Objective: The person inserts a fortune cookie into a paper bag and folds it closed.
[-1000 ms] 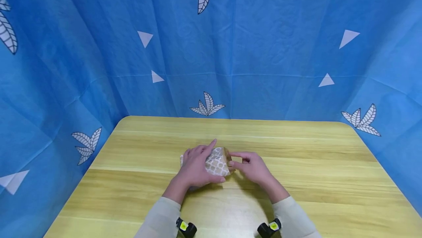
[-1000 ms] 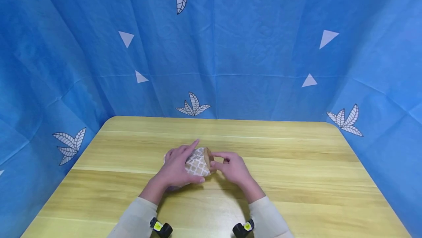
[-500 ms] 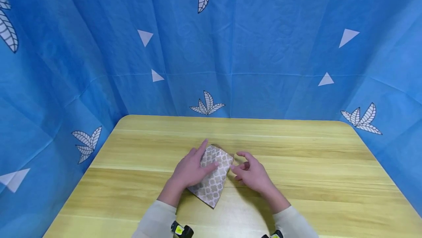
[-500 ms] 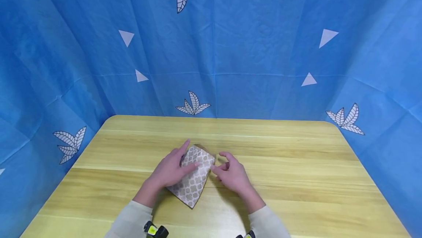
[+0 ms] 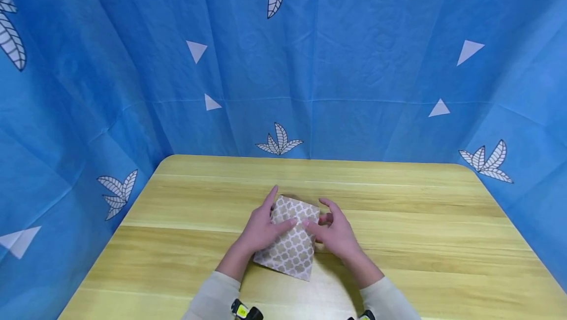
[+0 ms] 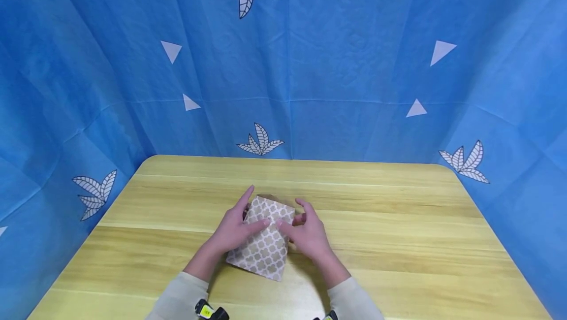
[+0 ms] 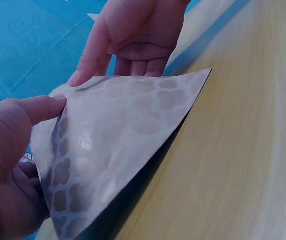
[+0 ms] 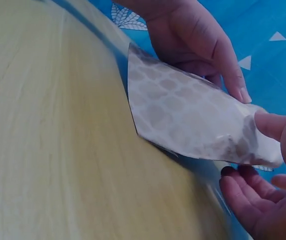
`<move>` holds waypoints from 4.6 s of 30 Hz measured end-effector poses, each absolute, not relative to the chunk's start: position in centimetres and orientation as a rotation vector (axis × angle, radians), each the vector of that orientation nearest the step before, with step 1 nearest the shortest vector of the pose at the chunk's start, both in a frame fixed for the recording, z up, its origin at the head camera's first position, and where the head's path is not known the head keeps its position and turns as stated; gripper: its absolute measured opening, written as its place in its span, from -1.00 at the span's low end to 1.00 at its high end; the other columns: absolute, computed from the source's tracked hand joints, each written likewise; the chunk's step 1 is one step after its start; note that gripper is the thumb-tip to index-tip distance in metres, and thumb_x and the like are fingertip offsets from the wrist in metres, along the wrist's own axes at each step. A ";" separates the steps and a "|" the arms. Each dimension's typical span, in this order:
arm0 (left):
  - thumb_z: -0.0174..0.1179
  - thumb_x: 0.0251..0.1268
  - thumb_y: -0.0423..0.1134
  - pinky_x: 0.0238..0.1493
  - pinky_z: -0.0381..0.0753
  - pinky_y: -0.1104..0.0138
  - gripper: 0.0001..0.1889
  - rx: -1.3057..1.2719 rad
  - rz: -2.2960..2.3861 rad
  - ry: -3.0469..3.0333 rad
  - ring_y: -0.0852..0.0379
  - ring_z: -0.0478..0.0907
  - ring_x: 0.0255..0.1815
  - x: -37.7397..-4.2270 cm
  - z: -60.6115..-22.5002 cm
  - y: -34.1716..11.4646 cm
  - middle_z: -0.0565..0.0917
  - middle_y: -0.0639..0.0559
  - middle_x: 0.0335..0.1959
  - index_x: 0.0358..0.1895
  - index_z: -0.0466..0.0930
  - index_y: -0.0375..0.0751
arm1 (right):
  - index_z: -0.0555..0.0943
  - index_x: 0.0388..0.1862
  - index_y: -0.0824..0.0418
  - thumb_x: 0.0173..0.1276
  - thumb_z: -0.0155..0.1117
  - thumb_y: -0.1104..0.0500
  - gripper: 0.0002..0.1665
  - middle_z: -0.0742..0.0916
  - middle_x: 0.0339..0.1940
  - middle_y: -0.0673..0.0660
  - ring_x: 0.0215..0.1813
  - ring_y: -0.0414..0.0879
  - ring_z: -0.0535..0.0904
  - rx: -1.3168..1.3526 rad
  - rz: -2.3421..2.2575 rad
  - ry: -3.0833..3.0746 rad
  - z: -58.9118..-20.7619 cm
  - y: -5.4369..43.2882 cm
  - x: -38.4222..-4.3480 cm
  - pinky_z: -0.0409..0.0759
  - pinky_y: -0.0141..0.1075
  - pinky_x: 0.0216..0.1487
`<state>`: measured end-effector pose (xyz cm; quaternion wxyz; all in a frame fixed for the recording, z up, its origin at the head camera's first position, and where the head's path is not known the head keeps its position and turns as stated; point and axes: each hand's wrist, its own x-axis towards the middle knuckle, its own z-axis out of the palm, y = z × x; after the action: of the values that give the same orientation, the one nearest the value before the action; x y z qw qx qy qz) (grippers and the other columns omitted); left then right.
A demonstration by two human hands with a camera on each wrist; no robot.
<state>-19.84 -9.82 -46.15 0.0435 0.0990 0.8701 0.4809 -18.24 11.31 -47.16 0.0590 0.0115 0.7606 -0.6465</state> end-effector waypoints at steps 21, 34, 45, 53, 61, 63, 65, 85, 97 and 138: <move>0.50 0.14 -0.21 0.40 0.21 0.05 0.08 0.500 1.851 2.454 -0.10 0.19 0.47 -19.3 -44.1 -8.5 0.09 -0.08 0.57 0.58 -0.06 0.48 | 0.37 0.44 -0.11 0.19 0.56 0.17 -0.13 0.43 -0.55 0.09 -0.48 -0.11 0.27 -0.231 -2.206 2.481 -44.4 12.2 -17.5 0.34 -0.39 -0.48; 0.45 0.20 -0.21 -0.32 0.49 0.28 -0.08 0.575 1.999 2.430 0.09 0.46 -0.36 -18.7 -43.2 -7.8 0.62 0.01 -0.29 0.55 0.11 0.37 | 0.44 0.39 0.10 0.14 0.53 0.40 -0.16 0.71 -0.34 0.16 -0.55 -0.17 0.39 -0.442 -2.366 2.481 -43.9 12.3 -17.1 0.41 -0.40 -0.54; 0.45 0.19 -0.26 -0.41 0.33 0.38 -0.16 0.571 2.023 2.530 0.10 0.29 -0.46 -18.4 -43.1 -7.4 0.60 0.10 -0.36 0.51 0.25 0.22 | 0.42 0.42 0.10 0.10 0.57 0.36 -0.10 0.40 -0.65 0.04 -0.63 -0.19 0.23 -0.324 -2.200 2.546 -42.9 11.7 -16.2 0.27 -0.41 -0.63; 0.48 0.14 -0.27 -0.44 0.37 0.39 -0.15 0.503 2.004 2.559 0.10 0.33 -0.45 -18.0 -42.8 -7.2 0.52 0.04 -0.40 0.50 0.29 0.22 | 0.51 0.35 0.00 0.10 0.60 0.30 -0.18 0.31 -0.69 0.05 -0.74 -0.24 0.19 -0.358 -2.267 2.573 -44.6 11.8 -16.9 0.24 -0.37 -0.78; 0.52 0.10 -0.17 -0.49 0.40 0.39 -0.10 0.489 1.962 2.529 0.11 0.30 -0.50 -18.1 -43.6 -7.3 0.33 -0.04 -0.49 0.49 0.24 0.38 | 0.58 0.27 0.04 0.07 0.61 0.32 -0.24 0.28 -0.71 0.02 -0.77 -0.27 0.17 -0.364 -2.329 2.609 -45.0 11.6 -16.8 0.17 -0.38 -0.83; 0.52 0.11 -0.18 -0.52 0.39 0.40 -0.11 0.500 1.963 2.535 0.12 0.29 -0.52 -18.1 -43.6 -7.2 0.32 -0.03 -0.51 0.49 0.25 0.37 | 0.58 0.27 0.07 0.07 0.60 0.34 -0.25 0.26 -0.73 -0.01 -0.78 -0.29 0.16 -0.348 -2.322 2.615 -44.9 11.5 -16.8 0.16 -0.40 -0.83; 0.51 0.12 -0.19 -0.55 0.38 0.40 -0.12 0.504 1.960 2.537 0.14 0.28 -0.56 -18.0 -43.5 -7.2 0.31 0.01 -0.54 0.48 0.25 0.37 | 0.57 0.28 0.10 0.07 0.58 0.38 -0.24 0.25 -0.73 -0.02 -0.78 -0.31 0.15 -0.334 -2.313 2.615 -44.8 11.4 -16.8 0.15 -0.41 -0.83; 0.56 0.04 -0.17 -0.59 0.37 0.39 0.00 0.508 1.964 2.505 0.17 0.26 -0.59 -17.9 -44.0 -7.4 0.30 0.03 -0.54 0.53 0.15 0.40 | 0.56 0.29 0.06 0.08 0.57 0.38 -0.23 0.24 -0.80 -0.04 -0.79 -0.30 0.16 -0.202 -2.234 2.571 -44.4 11.5 -16.4 0.18 -0.44 -0.81; 0.51 0.09 -0.33 -0.66 0.35 0.39 -0.06 0.547 1.975 2.535 0.23 0.24 -0.68 -17.9 -44.0 -7.3 0.25 0.11 -0.65 0.53 0.22 0.24 | 0.60 0.26 0.03 0.09 0.57 0.39 -0.27 0.28 -0.75 -0.01 -0.74 -0.24 0.18 -0.333 -2.297 2.585 -45.9 12.0 -16.9 0.20 -0.39 -0.79; 0.31 0.07 -0.71 -0.59 0.55 0.29 -0.53 1.123 2.090 2.836 0.01 0.52 -0.57 -18.3 -42.7 -7.1 0.71 -0.17 -0.38 0.10 0.61 -0.41 | 0.61 -0.16 0.58 0.18 0.25 0.68 -0.76 0.71 -0.36 0.42 -0.44 -0.04 0.67 -0.645 -2.504 2.541 -43.3 13.4 -16.4 0.61 -0.40 -0.44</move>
<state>-18.30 -7.10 -42.71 -0.2746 0.2921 0.7376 0.5434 -16.37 13.41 -43.27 -0.2397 -0.1727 0.6805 -0.6706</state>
